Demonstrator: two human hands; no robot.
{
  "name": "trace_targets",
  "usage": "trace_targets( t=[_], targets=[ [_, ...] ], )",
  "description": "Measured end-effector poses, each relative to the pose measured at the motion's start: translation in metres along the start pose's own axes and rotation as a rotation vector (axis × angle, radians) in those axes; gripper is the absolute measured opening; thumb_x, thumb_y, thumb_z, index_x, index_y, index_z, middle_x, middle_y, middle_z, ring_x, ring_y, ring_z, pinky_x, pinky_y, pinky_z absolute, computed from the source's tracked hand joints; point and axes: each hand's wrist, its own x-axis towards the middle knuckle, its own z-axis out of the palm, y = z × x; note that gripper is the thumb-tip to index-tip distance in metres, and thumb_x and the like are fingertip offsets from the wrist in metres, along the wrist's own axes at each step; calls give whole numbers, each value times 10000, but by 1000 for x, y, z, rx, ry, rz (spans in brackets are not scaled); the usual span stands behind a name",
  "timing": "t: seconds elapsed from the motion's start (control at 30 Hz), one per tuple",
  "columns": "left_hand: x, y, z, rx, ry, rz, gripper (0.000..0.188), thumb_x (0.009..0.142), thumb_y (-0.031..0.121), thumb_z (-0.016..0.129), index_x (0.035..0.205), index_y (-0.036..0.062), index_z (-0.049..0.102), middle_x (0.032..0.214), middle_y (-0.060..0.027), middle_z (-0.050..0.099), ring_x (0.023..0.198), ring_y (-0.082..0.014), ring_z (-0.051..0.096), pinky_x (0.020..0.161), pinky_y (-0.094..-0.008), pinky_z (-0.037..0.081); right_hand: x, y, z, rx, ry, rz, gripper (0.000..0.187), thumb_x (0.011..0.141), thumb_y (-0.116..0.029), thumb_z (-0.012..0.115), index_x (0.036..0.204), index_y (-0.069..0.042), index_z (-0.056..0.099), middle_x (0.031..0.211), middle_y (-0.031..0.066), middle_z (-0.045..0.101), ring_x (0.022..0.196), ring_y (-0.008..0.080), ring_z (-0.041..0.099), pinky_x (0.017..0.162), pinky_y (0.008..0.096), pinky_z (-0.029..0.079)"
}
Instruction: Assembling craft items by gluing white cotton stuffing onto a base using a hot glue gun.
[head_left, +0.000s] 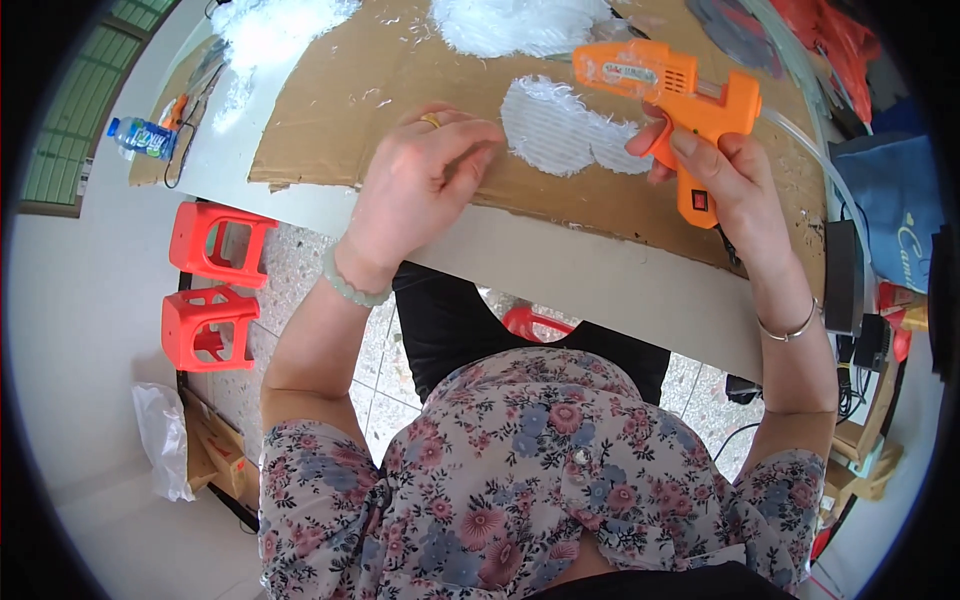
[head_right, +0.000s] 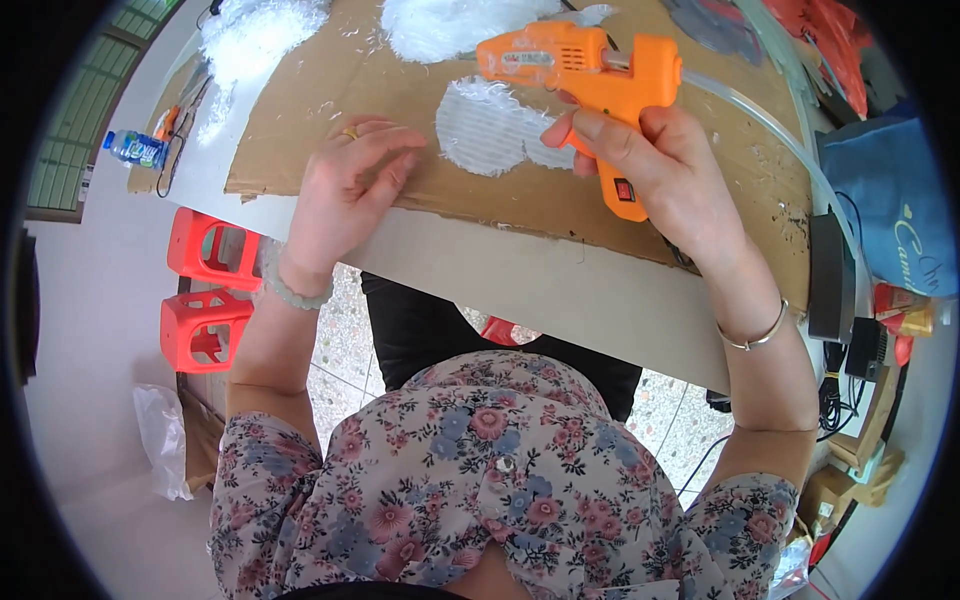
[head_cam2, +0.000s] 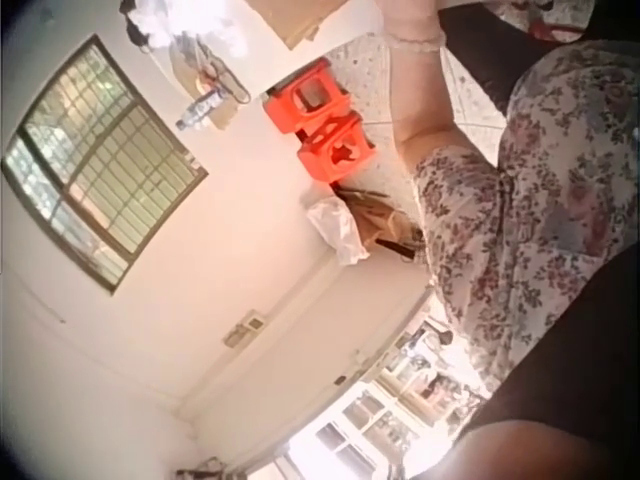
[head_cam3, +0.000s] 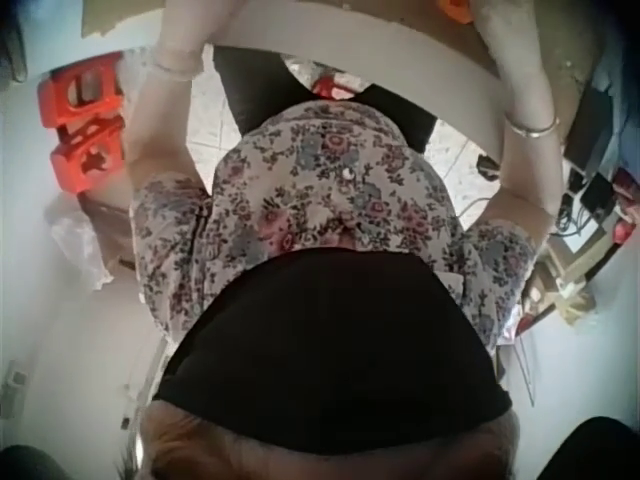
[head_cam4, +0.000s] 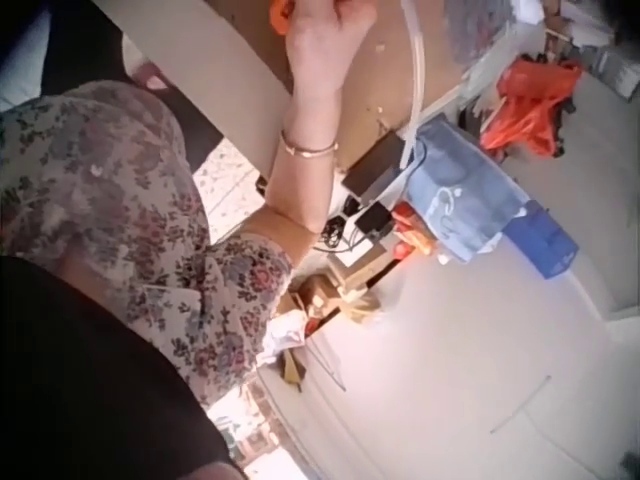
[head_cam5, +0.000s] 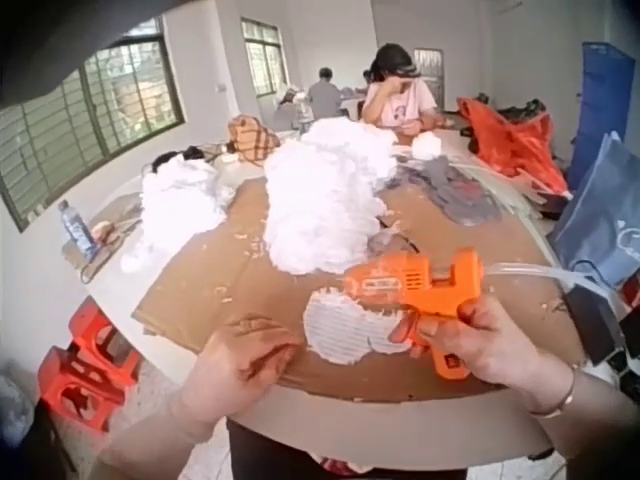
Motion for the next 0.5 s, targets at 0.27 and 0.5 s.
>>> trace_targets(
  t=[0.27,0.5],
  targets=[
    [-7,23,17,187,-76,263,231,733,125,705,945,46,658,1026,-67,674,1033,-275,578,892,-409,461,10,8,10,-126,-81,99,235,953,-174,546,1115,-9,587,982,41,653,837,86,560,779,248,467],
    [-8,19,19,207,-115,297,247,737,156,701,955,47,660,1018,-61,677,1008,-255,577,842,-402,456,19,11,16,-310,-83,176,263,952,-194,559,1126,2,577,969,28,651,848,80,565,784,229,465]
  ],
)
